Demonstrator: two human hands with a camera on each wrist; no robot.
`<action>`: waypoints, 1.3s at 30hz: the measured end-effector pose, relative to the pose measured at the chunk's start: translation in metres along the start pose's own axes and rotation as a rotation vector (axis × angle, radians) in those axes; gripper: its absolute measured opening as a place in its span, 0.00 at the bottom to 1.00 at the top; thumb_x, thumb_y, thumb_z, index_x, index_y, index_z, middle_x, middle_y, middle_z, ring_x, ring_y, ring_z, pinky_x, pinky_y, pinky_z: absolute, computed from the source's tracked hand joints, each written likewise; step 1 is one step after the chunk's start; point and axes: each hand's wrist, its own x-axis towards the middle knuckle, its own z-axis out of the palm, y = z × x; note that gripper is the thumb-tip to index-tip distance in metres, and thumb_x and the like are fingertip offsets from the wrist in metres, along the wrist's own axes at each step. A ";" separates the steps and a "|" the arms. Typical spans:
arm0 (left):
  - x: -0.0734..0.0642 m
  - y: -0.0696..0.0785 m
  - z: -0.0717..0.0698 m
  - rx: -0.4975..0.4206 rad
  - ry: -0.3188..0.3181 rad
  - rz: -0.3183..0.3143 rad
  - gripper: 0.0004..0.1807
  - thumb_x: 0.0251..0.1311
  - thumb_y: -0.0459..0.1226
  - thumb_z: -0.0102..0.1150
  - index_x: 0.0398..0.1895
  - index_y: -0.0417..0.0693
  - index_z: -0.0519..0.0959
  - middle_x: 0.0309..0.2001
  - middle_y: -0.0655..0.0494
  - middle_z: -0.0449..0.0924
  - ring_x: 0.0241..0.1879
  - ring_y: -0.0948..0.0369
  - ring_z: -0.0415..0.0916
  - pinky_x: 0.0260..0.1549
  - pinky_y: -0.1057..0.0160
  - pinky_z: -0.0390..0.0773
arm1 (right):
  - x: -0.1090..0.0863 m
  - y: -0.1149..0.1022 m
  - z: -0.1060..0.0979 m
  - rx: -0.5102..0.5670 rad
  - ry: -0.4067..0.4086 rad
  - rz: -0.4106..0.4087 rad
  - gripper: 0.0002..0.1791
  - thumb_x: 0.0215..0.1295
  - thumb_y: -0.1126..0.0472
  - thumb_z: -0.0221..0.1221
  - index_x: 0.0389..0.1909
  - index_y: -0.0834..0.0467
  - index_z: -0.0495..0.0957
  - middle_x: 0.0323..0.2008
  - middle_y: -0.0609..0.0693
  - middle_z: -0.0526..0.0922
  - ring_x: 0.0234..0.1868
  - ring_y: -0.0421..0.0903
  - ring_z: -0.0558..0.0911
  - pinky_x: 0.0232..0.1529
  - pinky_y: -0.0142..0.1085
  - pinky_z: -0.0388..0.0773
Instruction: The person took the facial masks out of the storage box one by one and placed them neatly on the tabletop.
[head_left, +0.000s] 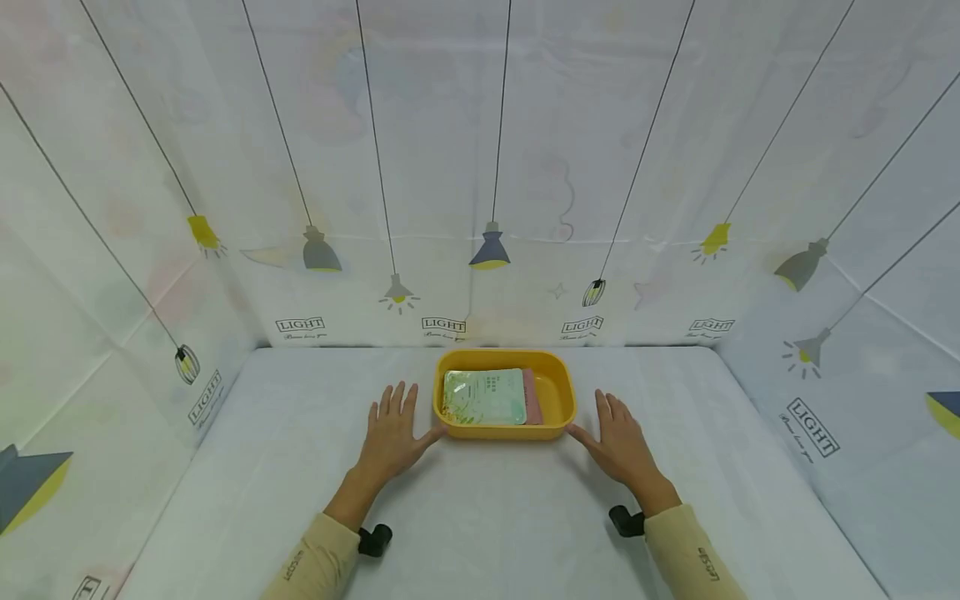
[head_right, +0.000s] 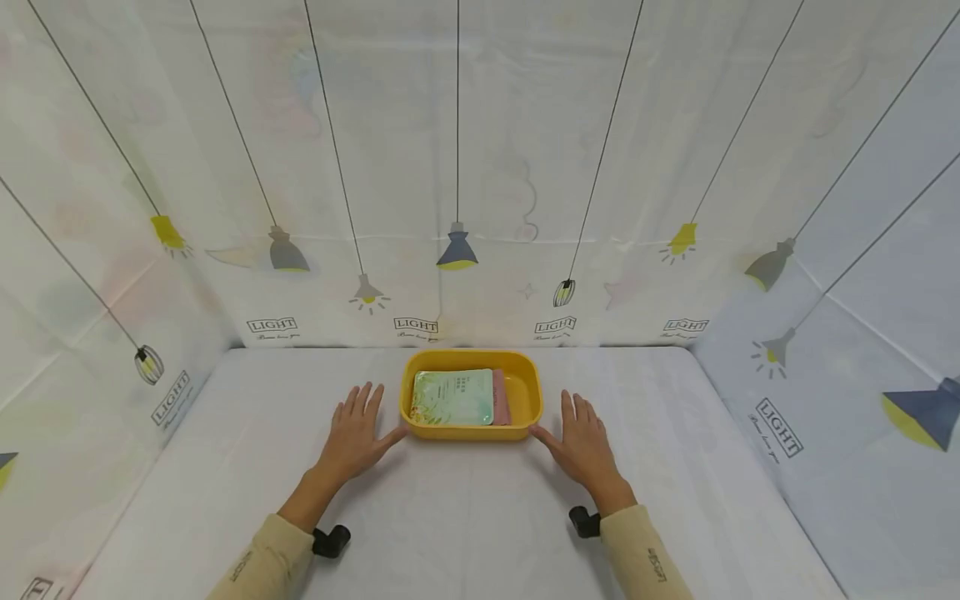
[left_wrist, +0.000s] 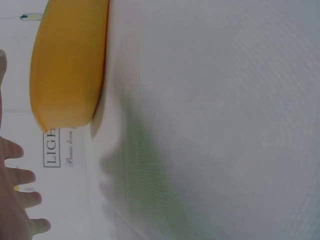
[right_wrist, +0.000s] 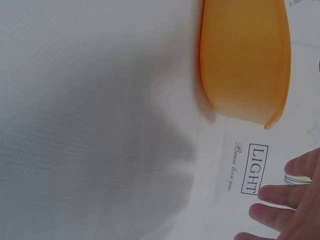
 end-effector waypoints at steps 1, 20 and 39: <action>0.000 0.000 0.001 -0.019 0.002 -0.002 0.54 0.56 0.71 0.49 0.76 0.45 0.54 0.75 0.40 0.53 0.75 0.41 0.47 0.70 0.35 0.52 | 0.000 0.000 0.000 0.019 -0.011 0.007 0.56 0.63 0.28 0.48 0.75 0.67 0.46 0.72 0.71 0.52 0.72 0.69 0.55 0.70 0.64 0.54; 0.009 0.011 0.013 -0.387 0.053 -0.065 0.50 0.59 0.62 0.56 0.75 0.41 0.55 0.74 0.39 0.56 0.73 0.43 0.55 0.69 0.40 0.60 | 0.012 -0.003 0.009 0.302 -0.115 0.101 0.46 0.72 0.37 0.46 0.77 0.62 0.42 0.76 0.66 0.47 0.75 0.65 0.50 0.73 0.60 0.48; 0.018 0.018 0.028 -0.583 -0.035 -0.130 0.47 0.64 0.57 0.55 0.76 0.40 0.51 0.76 0.40 0.52 0.75 0.44 0.50 0.72 0.42 0.54 | 0.026 -0.010 0.021 0.536 -0.132 0.137 0.42 0.74 0.41 0.47 0.77 0.62 0.45 0.74 0.64 0.55 0.73 0.62 0.60 0.70 0.57 0.62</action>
